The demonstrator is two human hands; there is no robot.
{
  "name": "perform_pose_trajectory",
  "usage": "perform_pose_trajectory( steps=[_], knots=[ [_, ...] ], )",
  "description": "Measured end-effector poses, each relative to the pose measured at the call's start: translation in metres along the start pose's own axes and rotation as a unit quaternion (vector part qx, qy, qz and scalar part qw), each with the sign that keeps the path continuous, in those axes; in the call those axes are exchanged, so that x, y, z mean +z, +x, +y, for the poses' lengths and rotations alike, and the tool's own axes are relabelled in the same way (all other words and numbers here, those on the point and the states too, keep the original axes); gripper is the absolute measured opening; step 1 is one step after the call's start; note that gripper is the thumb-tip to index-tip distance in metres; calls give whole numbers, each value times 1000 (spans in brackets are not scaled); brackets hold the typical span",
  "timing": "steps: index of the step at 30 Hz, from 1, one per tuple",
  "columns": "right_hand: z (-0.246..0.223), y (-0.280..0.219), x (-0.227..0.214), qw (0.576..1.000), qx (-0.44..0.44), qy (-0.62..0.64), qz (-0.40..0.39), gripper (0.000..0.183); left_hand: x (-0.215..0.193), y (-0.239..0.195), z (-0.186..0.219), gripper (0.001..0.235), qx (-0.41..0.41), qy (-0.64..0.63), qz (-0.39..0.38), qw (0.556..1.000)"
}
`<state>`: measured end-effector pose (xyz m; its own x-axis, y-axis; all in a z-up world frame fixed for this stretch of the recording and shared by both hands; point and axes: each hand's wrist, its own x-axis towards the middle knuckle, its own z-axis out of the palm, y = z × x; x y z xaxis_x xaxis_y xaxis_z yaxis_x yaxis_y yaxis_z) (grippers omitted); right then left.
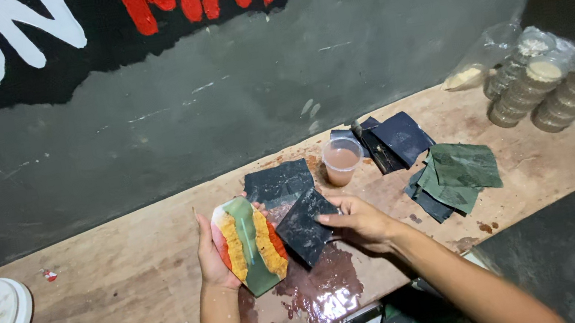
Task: The person sands a multi-colored stone by hand using several pieces of sandpaper and water from a small cup.
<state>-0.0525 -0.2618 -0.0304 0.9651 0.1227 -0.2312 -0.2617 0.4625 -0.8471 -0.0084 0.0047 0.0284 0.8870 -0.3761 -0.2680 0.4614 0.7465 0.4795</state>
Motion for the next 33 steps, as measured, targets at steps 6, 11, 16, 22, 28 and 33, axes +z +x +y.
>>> perform_pose_trajectory(
  steps=[6, 11, 16, 22, 28, 33],
  knots=[
    [-53, -48, 48, 753, -393, -522, -81, 20, -13, 6, -2, 98, 3, 20, -17, 1000],
    [-41, -54, 55, 552, -534, -640, -20, 17, -7, 3, -3, 93, 9, -6, -15, 1000],
    [-15, -47, 24, 487, -536, -689, 15, 13, -16, 5, -3, 97, 7, 18, -10, 1000],
    [-16, -52, 12, 437, -501, -746, 37, 10, -5, 0, 0, 94, 7, 23, 2, 1000],
    [-10, -47, -7, 418, -451, -785, 79, 20, -5, 0, -1, 94, 7, 25, 2, 1000],
    [-18, -59, 14, 579, -333, -741, 70, 37, 1, -3, -2, 91, 6, 19, 18, 1000]
  ],
)
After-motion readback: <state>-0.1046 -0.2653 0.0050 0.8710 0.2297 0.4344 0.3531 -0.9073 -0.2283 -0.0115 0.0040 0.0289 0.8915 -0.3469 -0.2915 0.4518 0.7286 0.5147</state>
